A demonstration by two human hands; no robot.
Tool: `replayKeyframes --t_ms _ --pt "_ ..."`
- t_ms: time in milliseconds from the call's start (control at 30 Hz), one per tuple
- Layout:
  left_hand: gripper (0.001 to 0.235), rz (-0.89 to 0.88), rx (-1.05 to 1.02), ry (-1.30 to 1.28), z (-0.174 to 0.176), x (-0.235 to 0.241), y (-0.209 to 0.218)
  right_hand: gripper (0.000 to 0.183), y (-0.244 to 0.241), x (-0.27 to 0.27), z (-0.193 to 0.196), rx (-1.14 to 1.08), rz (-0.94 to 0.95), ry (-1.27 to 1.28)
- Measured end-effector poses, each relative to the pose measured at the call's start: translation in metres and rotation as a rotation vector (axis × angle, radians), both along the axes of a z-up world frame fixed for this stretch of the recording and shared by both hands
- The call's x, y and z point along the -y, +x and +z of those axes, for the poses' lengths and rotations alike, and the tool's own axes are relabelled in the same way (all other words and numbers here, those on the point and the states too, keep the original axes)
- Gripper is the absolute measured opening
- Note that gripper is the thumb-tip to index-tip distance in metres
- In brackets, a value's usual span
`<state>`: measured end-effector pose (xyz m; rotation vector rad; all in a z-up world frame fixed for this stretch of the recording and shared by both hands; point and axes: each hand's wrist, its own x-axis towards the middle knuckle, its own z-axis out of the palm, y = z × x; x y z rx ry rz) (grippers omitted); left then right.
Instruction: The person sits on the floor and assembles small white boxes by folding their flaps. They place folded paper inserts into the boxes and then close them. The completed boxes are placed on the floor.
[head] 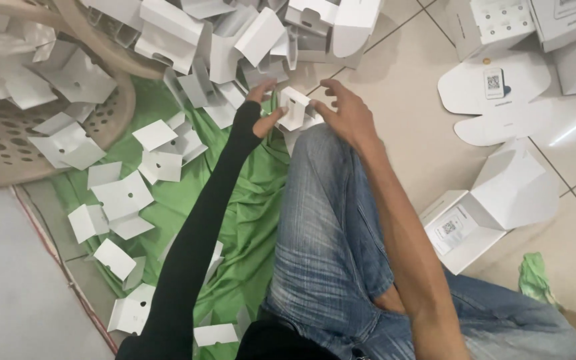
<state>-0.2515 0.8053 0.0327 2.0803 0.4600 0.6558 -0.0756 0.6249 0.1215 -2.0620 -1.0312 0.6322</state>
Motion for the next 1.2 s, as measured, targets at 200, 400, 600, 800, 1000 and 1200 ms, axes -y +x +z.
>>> replayKeyframes --t_ms 200,400,600,800,1000,1200 --pt "0.083 0.089 -0.178 -0.415 -0.014 0.019 -0.018 0.045 0.000 -0.053 -0.037 0.172 0.130 -0.184" --pt "0.081 -0.046 0.201 0.150 0.107 0.042 0.018 0.041 0.018 0.043 0.058 -0.012 -0.030 0.307" --pt "0.080 -0.493 -0.049 0.054 0.166 0.129 0.101 0.030 0.043 0.213 0.075 -0.194 -0.246 0.323" --pt "0.083 -1.069 -0.708 0.227 -0.002 0.196 0.150 0.043 0.001 0.276 -0.027 -0.037 -0.122 -0.233" --pt "0.072 -1.029 -0.708 0.038 0.007 0.227 0.132 0.049 -0.025 0.286 -0.025 0.008 -0.147 -0.030" --pt "0.046 -0.972 -0.560 -0.551 0.038 0.227 0.115 0.061 -0.037 0.301 -0.016 -0.293 -0.293 0.287"
